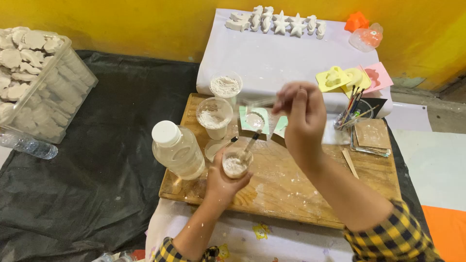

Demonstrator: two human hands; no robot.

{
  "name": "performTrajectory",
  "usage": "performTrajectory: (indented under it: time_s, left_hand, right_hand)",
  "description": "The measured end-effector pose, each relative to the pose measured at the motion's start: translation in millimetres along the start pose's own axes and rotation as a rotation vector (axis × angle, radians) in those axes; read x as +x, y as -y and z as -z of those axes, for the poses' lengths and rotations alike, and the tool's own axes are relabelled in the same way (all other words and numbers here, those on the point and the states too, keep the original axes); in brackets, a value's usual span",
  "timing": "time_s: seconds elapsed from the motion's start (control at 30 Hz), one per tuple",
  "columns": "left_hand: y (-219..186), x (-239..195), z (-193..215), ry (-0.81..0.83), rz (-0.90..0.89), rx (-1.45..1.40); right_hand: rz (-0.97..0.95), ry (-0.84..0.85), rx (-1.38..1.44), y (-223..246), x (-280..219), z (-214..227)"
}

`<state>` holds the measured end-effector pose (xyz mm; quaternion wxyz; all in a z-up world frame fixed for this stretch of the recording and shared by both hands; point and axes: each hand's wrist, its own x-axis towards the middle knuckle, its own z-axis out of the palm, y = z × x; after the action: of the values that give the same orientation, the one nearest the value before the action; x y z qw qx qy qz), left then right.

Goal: Mixing casting material and filling silicone molds to create small objects.

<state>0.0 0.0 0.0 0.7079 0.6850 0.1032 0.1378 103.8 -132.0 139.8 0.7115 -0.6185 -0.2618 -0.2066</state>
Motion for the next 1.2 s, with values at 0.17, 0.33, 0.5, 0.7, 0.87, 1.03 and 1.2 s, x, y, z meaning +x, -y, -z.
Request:
performTrajectory:
  time_s: [0.17, 0.33, 0.5, 0.7, 0.87, 1.03, 1.2]
  left_hand:
    - [-20.8, -30.7, 4.7, 0.116, 0.134, 0.016]
    - [-13.7, -35.8, 16.1, 0.143, -0.035, 0.052]
    - [-11.3, -34.7, 23.5, 0.138, -0.048, -0.017]
    - [-1.8, -33.1, 19.7, 0.133, -0.065, 0.0]
    - [-1.1, -33.9, 19.5, 0.138, -0.093, 0.025]
    - [-4.3, -31.4, 20.1, 0.141, -0.117, 0.07]
    - [-4.5, -28.1, 18.3, 0.146, -0.105, 0.054]
  right_hand:
    - [-0.04, 0.086, -0.069, -62.3, 23.8, -26.6]
    - [-0.076, 0.332, -0.233, -108.1, 25.2, -46.0]
    - [0.064, 0.586, -0.474, -130.7, 14.9, -56.7]
    - [-0.177, 0.409, -0.411, -114.7, 16.0, -59.9]
    - [-0.33, 0.232, -0.263, -131.1, 13.2, -49.8]
    - [-0.42, 0.08, -0.148, -134.0, 14.9, -41.3]
    - [-0.508, -0.011, -0.011, -141.7, 13.8, -36.1]
